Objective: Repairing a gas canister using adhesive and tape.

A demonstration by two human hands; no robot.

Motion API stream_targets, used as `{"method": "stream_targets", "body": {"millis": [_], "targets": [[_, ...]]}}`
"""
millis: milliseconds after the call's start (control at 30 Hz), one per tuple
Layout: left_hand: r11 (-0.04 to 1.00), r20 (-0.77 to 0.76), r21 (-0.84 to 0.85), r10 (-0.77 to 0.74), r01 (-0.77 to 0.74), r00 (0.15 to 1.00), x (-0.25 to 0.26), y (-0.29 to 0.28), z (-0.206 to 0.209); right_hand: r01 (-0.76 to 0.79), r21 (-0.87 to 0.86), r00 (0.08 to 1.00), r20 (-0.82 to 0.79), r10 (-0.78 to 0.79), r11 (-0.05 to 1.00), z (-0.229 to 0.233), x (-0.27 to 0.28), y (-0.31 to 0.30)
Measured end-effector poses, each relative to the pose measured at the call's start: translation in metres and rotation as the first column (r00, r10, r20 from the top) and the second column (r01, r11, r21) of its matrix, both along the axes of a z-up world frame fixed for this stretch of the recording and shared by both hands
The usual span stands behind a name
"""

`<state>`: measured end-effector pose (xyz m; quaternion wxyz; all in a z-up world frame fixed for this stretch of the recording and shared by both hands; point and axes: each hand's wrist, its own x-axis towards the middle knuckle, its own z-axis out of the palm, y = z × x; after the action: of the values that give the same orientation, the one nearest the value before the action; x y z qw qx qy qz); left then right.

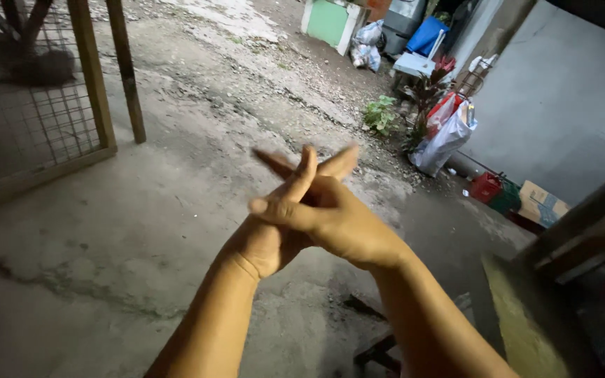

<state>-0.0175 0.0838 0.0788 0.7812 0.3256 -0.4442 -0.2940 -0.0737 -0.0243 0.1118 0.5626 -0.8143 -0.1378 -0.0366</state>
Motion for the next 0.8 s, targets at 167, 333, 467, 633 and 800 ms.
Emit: {"method": "stream_targets", "body": {"millis": [167, 333, 467, 633, 800], "targets": [[0.988, -0.041, -0.029, 0.151, -0.152, 0.988, 0.004, -0.01, -0.009, 0.082, 0.001, 0.987, 0.139, -0.081, 0.997, -0.003, 0.006, 0.015], [0.968, -0.036, -0.016, 0.248, -0.249, 0.968, 0.004, -0.006, -0.015, 0.147, 0.004, 0.959, 0.244, -0.143, 0.989, -0.01, 0.013, 0.025], [0.969, 0.012, -0.052, 0.244, -0.243, 0.97, 0.004, -0.004, -0.016, 0.245, -0.075, 0.928, 0.309, -0.211, 0.967, -0.014, 0.016, 0.022], [0.983, 0.043, -0.014, 0.186, -0.185, 0.982, -0.001, 0.0, -0.006, 0.16, -0.087, 0.968, 0.207, -0.139, 0.983, -0.004, 0.004, 0.017], [0.97, 0.083, 0.174, 0.16, -0.173, 0.984, -0.006, -0.008, -0.006, 0.008, -0.275, 1.0, 0.024, -0.002, 0.961, 0.014, -0.018, -0.006]]}}
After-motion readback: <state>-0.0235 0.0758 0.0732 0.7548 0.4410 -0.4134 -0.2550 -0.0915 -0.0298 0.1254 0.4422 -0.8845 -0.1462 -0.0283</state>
